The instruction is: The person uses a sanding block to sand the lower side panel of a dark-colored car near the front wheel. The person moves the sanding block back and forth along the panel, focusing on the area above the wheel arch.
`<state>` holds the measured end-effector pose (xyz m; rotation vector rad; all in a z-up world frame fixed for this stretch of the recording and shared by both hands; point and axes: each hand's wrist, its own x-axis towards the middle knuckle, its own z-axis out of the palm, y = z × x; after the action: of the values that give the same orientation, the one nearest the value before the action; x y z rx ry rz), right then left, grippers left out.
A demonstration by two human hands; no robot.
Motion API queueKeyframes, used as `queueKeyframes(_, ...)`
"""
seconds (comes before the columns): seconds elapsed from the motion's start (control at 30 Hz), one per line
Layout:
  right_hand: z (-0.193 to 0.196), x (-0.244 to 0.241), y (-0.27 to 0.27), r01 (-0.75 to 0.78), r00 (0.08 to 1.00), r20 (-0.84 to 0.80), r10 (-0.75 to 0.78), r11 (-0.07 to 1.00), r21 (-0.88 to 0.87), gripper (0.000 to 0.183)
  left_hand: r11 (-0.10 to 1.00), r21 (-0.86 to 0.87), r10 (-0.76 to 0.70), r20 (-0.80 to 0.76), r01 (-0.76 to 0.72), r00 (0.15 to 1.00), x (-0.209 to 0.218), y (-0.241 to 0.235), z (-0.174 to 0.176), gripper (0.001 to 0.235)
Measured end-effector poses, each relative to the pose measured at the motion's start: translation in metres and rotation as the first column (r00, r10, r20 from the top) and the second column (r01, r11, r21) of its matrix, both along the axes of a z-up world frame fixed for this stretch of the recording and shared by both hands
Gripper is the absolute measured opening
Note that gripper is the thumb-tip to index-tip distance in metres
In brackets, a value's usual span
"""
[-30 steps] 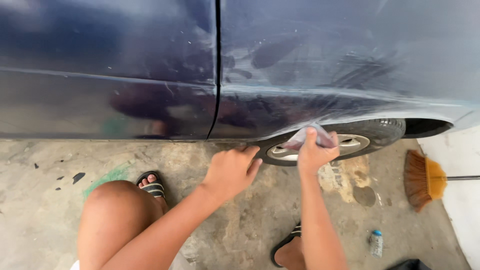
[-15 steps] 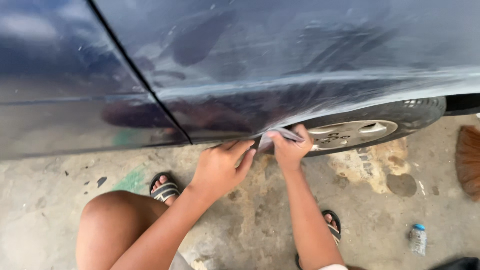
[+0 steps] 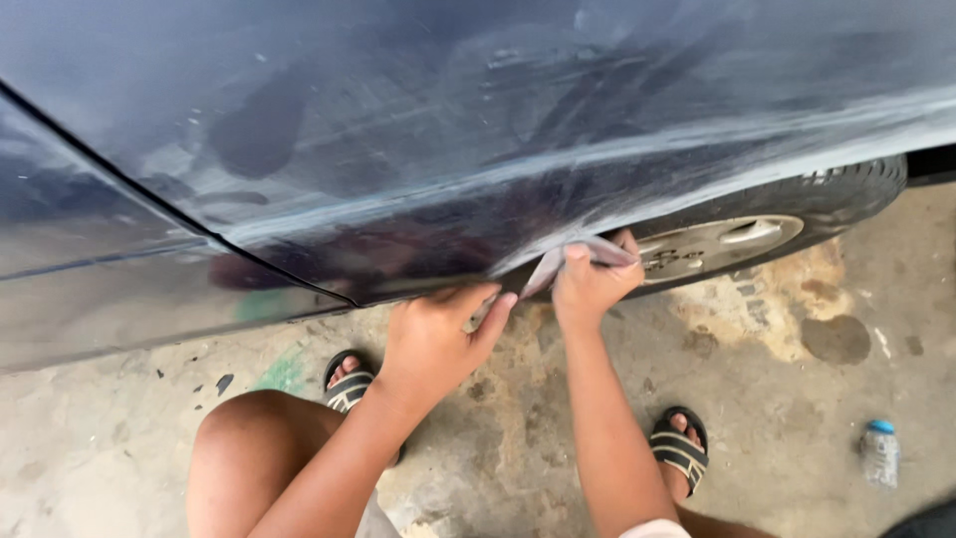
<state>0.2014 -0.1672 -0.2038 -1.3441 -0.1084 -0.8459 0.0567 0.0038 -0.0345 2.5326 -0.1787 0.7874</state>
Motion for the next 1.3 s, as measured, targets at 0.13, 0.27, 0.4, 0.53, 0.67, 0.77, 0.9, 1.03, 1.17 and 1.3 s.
queueKeyframes(0.13,-0.016,-0.016,0.030,0.213,0.969,-0.084,-0.233,0.958,-0.194,0.033,0.999,-0.032,-0.020,0.112,0.024,0.993,0.005,0.003,0.001,0.006)
queueKeyframes(0.27,-0.021,-0.003,0.020,-0.099,0.993,-0.053,0.102,0.993,0.060,0.062,0.999,-0.050,-0.001,0.170,0.010,0.986,0.010,0.004,0.013,0.005)
queueKeyframes(0.4,0.024,-0.001,0.015,0.041,0.999,-0.029,-0.040,0.998,0.038,0.043,0.996,-0.079,-0.034,0.181,0.049,0.983,0.015,-0.005,0.007,0.006)
queueKeyframes(0.53,0.045,-0.013,0.014,-0.069,0.995,0.051,0.087,0.959,-0.274,0.070,0.999,0.043,-0.026,0.186,0.018,0.982,0.015,-0.011,0.024,0.013)
queueKeyframes(0.67,0.054,-0.005,0.002,0.046,0.999,-0.004,-0.048,0.974,-0.221,0.067,0.998,0.011,-0.062,0.173,0.061,0.983,0.013,-0.012,0.020,0.013)
queueKeyframes(0.77,0.087,-0.011,0.006,-0.072,0.950,0.274,0.151,0.958,-0.279,0.060,0.995,0.024,-0.103,0.172,0.101,0.980,0.011,-0.009,0.022,0.011)
queueKeyframes(0.9,0.015,0.017,-0.018,0.237,0.939,0.328,-0.105,0.888,-0.395,0.076,0.994,0.015,-0.111,0.167,0.110,0.980,0.010,-0.007,0.025,0.011)
queueKeyframes(1.03,0.097,-0.005,-0.014,0.047,0.933,0.353,0.065,0.953,-0.300,0.054,0.997,-0.037,-0.064,0.108,0.068,0.992,0.000,-0.001,0.013,0.010)
queueKeyframes(1.17,0.083,0.004,-0.017,-0.052,0.940,0.293,0.176,0.920,-0.388,0.063,0.998,0.011,-0.067,0.119,0.067,0.991,0.008,0.005,0.018,0.007)
queueKeyframes(1.3,0.118,-0.008,-0.022,-0.233,0.883,0.289,0.369,0.881,-0.412,0.029,0.996,0.000,-0.084,0.095,0.084,0.992,0.003,0.004,0.010,0.008)
